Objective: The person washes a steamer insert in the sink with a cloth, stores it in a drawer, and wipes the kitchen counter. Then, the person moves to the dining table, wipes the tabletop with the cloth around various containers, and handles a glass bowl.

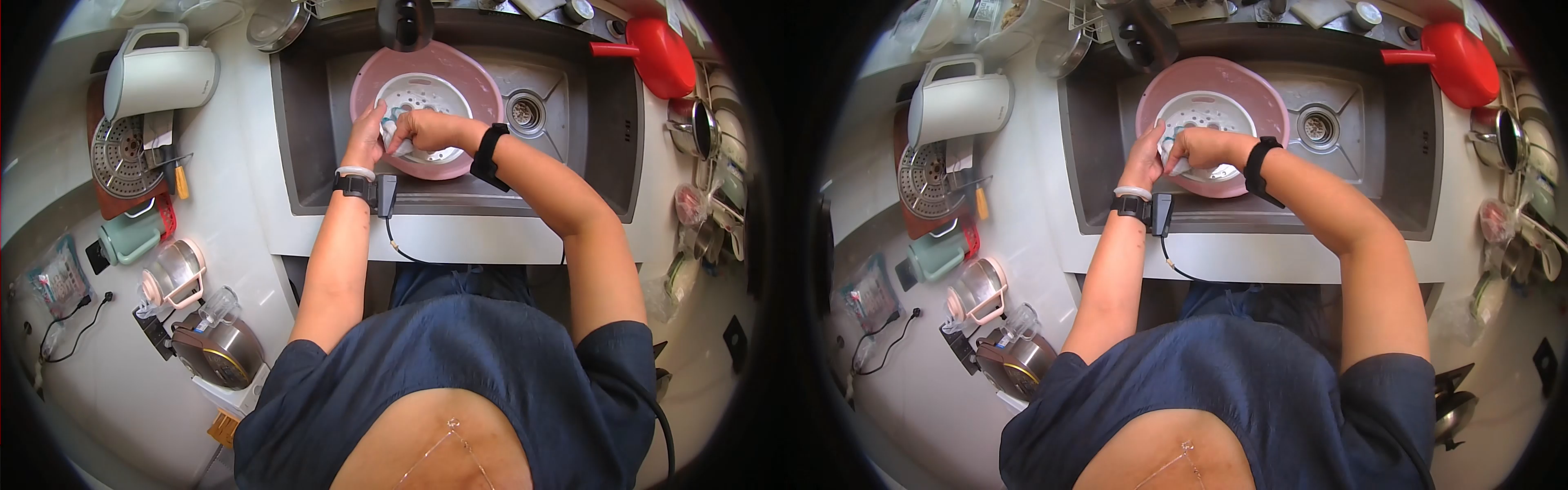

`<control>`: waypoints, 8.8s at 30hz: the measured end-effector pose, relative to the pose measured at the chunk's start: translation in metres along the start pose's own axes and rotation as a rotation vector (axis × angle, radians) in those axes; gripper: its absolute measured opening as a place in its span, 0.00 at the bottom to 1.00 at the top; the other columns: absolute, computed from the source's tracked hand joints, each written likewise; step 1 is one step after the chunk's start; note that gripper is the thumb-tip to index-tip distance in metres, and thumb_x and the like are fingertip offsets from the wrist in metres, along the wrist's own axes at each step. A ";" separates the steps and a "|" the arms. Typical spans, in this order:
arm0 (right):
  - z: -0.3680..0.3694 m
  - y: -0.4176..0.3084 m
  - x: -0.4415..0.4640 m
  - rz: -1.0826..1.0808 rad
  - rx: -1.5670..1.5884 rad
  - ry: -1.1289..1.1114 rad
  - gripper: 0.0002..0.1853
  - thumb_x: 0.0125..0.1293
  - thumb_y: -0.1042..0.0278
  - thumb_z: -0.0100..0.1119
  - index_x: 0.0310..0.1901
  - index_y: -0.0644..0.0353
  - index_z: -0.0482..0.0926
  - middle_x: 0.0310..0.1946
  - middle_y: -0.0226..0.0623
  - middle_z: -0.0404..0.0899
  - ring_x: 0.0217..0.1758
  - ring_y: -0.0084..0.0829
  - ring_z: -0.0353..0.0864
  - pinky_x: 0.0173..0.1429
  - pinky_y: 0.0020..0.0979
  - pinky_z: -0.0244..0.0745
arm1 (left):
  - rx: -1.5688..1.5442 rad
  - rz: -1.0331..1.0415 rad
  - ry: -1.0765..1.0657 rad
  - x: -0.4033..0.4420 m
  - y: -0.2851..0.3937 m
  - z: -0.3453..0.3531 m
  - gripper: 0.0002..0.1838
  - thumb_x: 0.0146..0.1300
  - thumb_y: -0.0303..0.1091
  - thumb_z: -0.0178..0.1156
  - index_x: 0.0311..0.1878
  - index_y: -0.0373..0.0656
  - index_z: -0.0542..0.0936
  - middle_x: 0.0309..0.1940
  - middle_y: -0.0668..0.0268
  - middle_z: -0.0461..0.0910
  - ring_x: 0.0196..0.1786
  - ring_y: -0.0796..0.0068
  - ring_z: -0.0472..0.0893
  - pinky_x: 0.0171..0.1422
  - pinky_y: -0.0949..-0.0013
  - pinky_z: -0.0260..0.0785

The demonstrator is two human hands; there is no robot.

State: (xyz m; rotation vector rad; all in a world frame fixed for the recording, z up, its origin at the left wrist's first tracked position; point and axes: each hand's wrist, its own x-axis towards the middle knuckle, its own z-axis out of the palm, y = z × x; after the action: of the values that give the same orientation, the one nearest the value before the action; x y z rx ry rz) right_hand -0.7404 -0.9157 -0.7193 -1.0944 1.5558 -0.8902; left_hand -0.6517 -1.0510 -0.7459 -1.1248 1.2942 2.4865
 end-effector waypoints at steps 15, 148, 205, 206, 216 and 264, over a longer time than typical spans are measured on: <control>-0.023 0.022 -0.038 0.347 -0.521 -0.210 0.13 0.46 0.71 0.65 0.37 0.57 0.82 0.39 0.45 0.80 0.47 0.45 0.77 0.48 0.38 0.73 | 0.084 0.091 0.224 0.008 0.000 0.002 0.19 0.68 0.34 0.49 0.60 0.37 0.69 0.45 0.59 0.78 0.43 0.71 0.79 0.45 0.69 0.73; -0.017 0.072 -0.009 0.645 0.045 0.688 0.18 0.54 0.63 0.57 0.36 0.74 0.78 0.31 0.59 0.79 0.34 0.49 0.82 0.41 0.41 0.76 | 0.570 0.482 0.198 -0.009 0.039 0.027 0.37 0.46 0.20 0.58 0.65 0.34 0.63 0.53 0.52 0.75 0.54 0.63 0.76 0.57 0.69 0.67; 0.003 -0.014 -0.023 0.015 -0.573 1.053 0.14 0.55 0.65 0.56 0.43 0.53 0.81 0.44 0.40 0.73 0.51 0.45 0.69 0.53 0.41 0.70 | 0.477 0.426 0.413 -0.039 0.001 0.075 0.33 0.67 0.59 0.44 0.24 0.36 0.79 0.23 0.68 0.77 0.29 0.77 0.70 0.35 0.69 0.65; -0.010 -0.007 -0.018 0.014 -0.574 1.056 0.14 0.55 0.65 0.56 0.43 0.53 0.81 0.44 0.40 0.73 0.51 0.45 0.69 0.53 0.41 0.70 | 0.435 0.457 0.390 -0.044 0.002 0.077 0.30 0.67 0.56 0.48 0.24 0.36 0.79 0.23 0.69 0.76 0.29 0.79 0.70 0.35 0.71 0.65; -0.074 0.039 -0.046 0.516 0.402 0.663 0.19 0.57 0.56 0.51 0.43 0.61 0.80 0.32 0.36 0.81 0.34 0.32 0.79 0.38 0.34 0.75 | -0.048 0.362 0.353 -0.051 0.013 0.057 0.15 0.57 0.40 0.66 0.34 0.35 0.81 0.31 0.65 0.80 0.32 0.79 0.77 0.36 0.75 0.70; 0.019 0.006 -0.075 -0.093 -0.199 0.973 0.11 0.44 0.83 0.54 0.30 0.58 0.79 0.41 0.41 0.72 0.44 0.41 0.75 0.44 0.32 0.73 | -0.530 0.075 0.238 -0.046 0.025 0.060 0.19 0.72 0.35 0.34 0.60 0.33 0.60 0.59 0.50 0.66 0.62 0.53 0.68 0.67 0.47 0.60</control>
State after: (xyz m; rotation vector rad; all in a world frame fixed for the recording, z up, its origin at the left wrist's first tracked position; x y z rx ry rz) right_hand -0.7161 -0.8433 -0.7062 -0.9032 2.4311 -1.4815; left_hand -0.6630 -1.0114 -0.6777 -1.5412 0.7343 2.9187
